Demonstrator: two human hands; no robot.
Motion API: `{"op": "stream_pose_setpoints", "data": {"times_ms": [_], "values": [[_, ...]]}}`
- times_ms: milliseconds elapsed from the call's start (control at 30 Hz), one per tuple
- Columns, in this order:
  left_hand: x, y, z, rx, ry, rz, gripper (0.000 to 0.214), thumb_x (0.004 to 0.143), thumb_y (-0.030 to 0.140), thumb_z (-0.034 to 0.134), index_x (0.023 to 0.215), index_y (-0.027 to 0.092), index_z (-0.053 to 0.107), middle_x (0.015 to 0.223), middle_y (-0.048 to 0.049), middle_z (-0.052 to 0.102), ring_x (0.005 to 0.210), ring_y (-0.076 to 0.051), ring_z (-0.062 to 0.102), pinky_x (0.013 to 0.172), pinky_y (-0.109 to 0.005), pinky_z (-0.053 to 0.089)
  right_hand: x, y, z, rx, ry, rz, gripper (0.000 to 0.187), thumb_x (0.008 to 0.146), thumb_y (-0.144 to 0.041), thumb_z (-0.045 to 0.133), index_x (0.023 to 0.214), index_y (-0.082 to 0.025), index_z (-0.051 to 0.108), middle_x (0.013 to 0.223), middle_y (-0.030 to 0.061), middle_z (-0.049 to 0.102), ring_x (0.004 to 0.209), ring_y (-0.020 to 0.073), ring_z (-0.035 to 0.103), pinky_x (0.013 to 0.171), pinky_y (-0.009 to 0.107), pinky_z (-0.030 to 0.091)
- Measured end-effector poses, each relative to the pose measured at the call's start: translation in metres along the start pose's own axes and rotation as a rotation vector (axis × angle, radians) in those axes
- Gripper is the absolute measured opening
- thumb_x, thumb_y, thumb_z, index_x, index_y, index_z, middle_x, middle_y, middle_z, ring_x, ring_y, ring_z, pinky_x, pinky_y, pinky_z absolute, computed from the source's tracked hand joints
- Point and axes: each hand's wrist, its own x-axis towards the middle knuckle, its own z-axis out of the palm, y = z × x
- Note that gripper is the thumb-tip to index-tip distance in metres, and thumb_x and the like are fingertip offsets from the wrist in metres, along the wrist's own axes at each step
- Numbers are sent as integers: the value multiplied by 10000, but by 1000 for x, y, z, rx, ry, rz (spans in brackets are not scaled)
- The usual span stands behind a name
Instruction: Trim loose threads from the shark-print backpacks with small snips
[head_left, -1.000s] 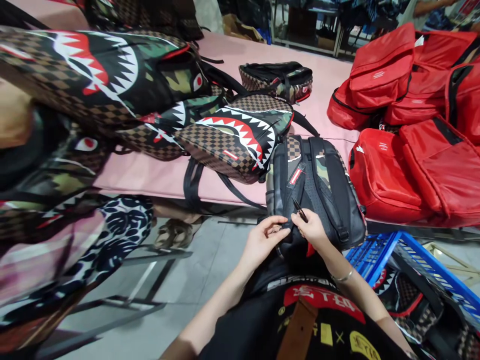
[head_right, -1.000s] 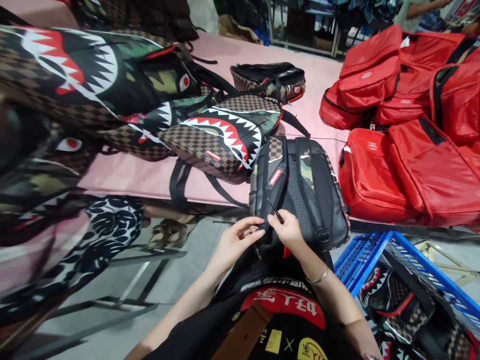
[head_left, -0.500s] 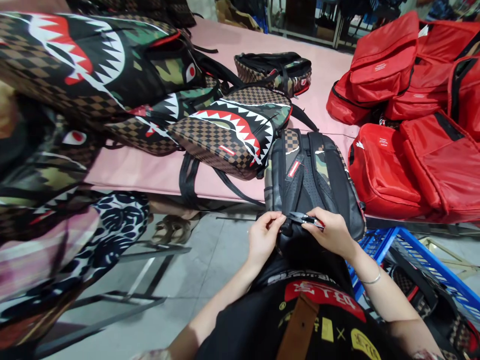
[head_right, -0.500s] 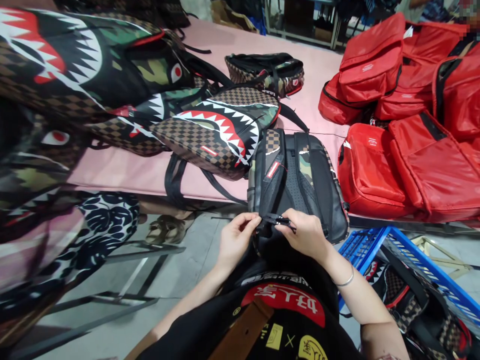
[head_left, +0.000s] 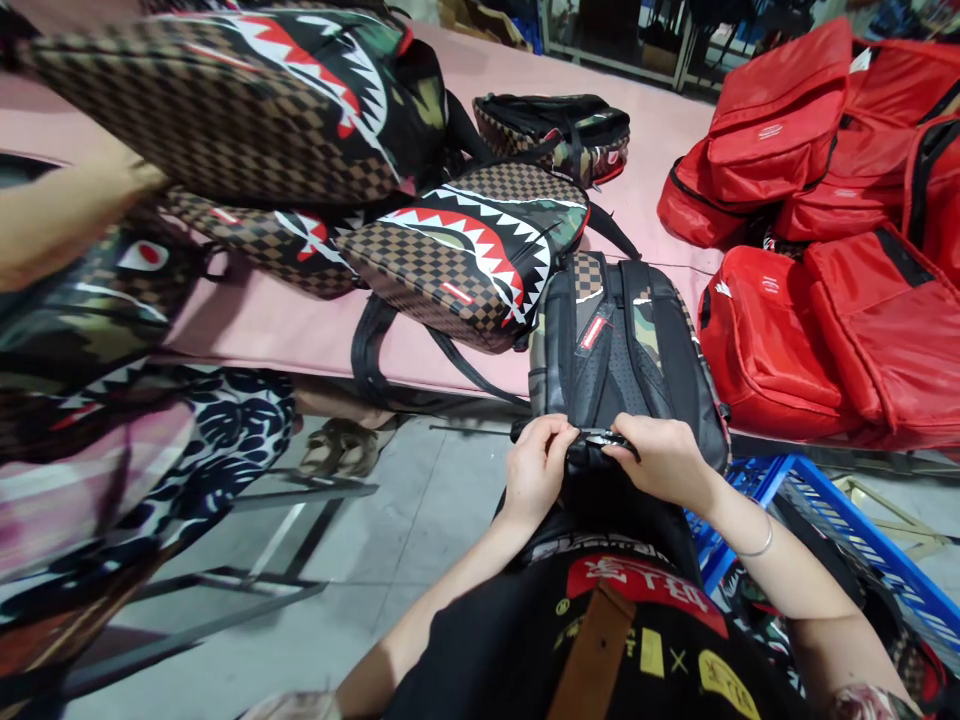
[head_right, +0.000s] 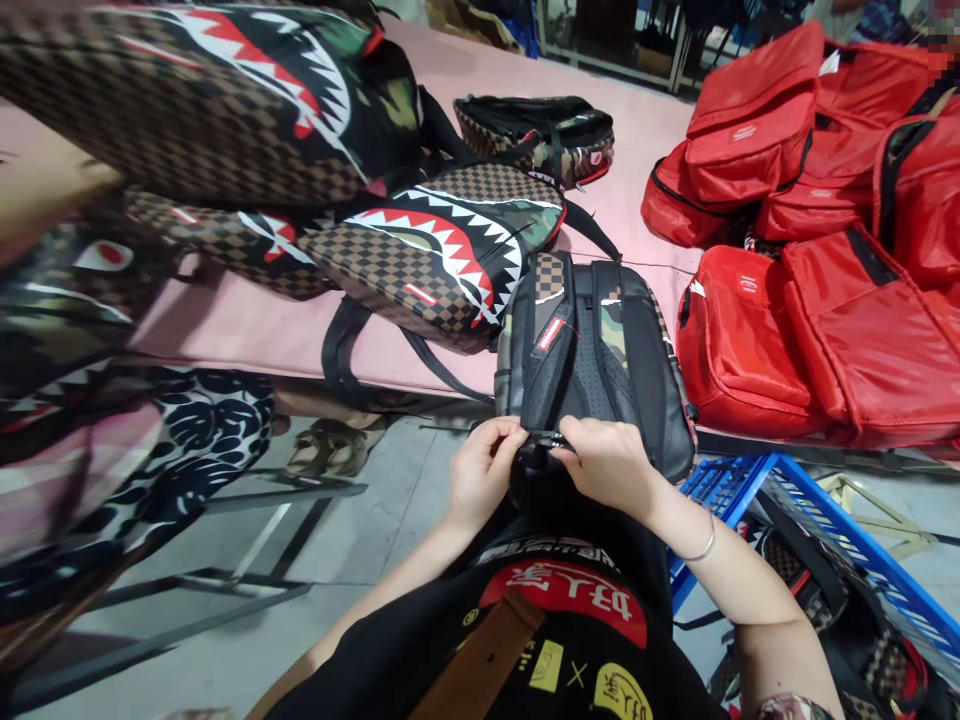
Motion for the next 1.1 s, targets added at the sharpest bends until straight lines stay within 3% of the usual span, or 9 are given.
{"op": "stream_pose_setpoints", "data": {"times_ms": [167, 400, 667, 767, 867, 967, 1100], "values": [[0, -3, 1, -16, 16, -16, 141, 780, 285, 523, 687, 194, 575, 892, -39, 636, 886, -198, 563, 836, -285, 403, -3, -5, 0, -46, -4, 14, 245, 914, -372, 390, 829, -188, 527, 715, 33, 613, 658, 148, 565, 558, 245, 263], [4, -2, -1, -219, -5, -198, 221, 781, 370, 548, 711, 163, 578, 601, 35, 520, 554, -105, 445, 558, -208, 367, 5, 7, 9, 175, 37, 25, 181, 874, -364, 484, 851, -191, 530, 754, 8, 636, 674, 123, 585, 576, 218, 301], [5, 0, -1, -347, -9, -248, 254, 735, 392, 607, 716, 138, 606, 681, 2, 596, 590, -104, 476, 557, -201, 374, 25, -4, -9, -29, -151, 10, 210, 872, -380, 475, 952, -200, 547, 838, 48, 656, 748, 173, 595, 597, 245, 317], [5, 2, -1, -409, -2, -284, 282, 710, 412, 640, 715, 133, 604, 662, 0, 591, 541, -87, 448, 505, -188, 355, 26, -5, -13, -23, -163, 0, 215, 881, -377, 445, 930, -203, 563, 832, 51, 654, 742, 173, 589, 603, 248, 325], [6, 6, -4, -612, -7, -366, 358, 702, 468, 643, 623, 136, 536, 662, -15, 589, 553, -84, 481, 494, -177, 379, 23, 1, -7, 161, -65, 26, 180, 863, -354, 477, 857, -204, 576, 787, 23, 639, 700, 144, 568, 616, 233, 339], [7, 13, -7, -854, -60, -436, 422, 702, 545, 610, 638, 142, 506, 783, -49, 617, 633, -113, 564, 544, -219, 463, 21, 9, 8, 540, 126, 125, 197, 826, -382, 525, 798, -191, 562, 696, -16, 587, 624, 109, 518, 610, 213, 359], [4, 18, -8, -757, -132, -441, 378, 596, 374, 756, 841, 155, 570, 765, 19, 588, 593, -80, 558, 561, -209, 492, 28, 11, 32, 932, 296, 288, 285, 838, -457, 468, 800, -187, 549, 566, -51, 453, 517, 90, 419, 523, 205, 339]]}}
